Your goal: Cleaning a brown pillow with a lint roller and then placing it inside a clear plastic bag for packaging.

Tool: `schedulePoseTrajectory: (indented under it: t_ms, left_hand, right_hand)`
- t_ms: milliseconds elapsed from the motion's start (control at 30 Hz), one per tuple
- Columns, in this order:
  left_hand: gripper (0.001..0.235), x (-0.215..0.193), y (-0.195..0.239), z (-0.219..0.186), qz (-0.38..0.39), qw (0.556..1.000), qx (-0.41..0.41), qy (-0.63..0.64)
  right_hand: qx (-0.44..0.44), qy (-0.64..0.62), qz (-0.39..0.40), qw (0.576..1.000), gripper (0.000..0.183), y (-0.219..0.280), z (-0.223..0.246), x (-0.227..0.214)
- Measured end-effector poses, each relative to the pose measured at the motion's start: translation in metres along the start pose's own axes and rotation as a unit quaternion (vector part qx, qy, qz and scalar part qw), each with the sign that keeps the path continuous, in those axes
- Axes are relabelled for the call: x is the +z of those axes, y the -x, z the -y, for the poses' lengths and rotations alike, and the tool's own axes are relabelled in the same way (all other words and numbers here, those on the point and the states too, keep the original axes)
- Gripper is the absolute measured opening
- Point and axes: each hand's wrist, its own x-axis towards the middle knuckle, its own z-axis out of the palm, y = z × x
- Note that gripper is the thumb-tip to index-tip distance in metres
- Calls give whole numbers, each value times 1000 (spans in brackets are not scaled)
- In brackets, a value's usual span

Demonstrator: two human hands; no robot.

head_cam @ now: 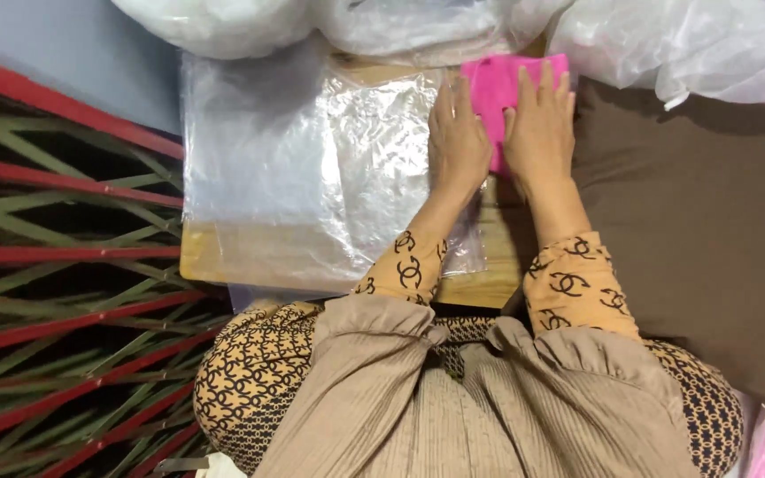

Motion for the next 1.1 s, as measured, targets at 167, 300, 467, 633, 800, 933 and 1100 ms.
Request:
schedulePoseTrajectory:
  t_ms: [167, 300, 467, 633, 800, 933, 1100]
  left_hand:
    - [58, -6, 0, 1, 273, 928, 70, -244]
    - [58, -24, 3, -2, 333, 912, 48, -235]
    - [60, -25, 19, -29, 290, 923, 46, -250]
    - [59, -14, 95, -42, 258, 964, 58, -36]
    - [62, -63, 132, -86, 320, 947, -30, -6]
    - [83, -80, 129, -57, 220, 935, -168, -222]
    - [101, -71, 150, -7, 229, 924, -152, -264]
  right_hand:
    - [-10, 6, -7, 1000, 55, 4, -46, 91]
    - [39, -29, 65, 997, 60, 11, -23, 58]
    - [-47, 15, 106, 993, 57, 29, -32, 31]
    - [-96, 74, -11, 993, 42, 107, -71, -69]
    - [-28, 56, -17, 998, 44, 181, -124, -98]
    - [6, 45, -21, 999, 53, 200, -119, -81]
    - [-50, 66, -5, 997, 50, 182, -46, -83]
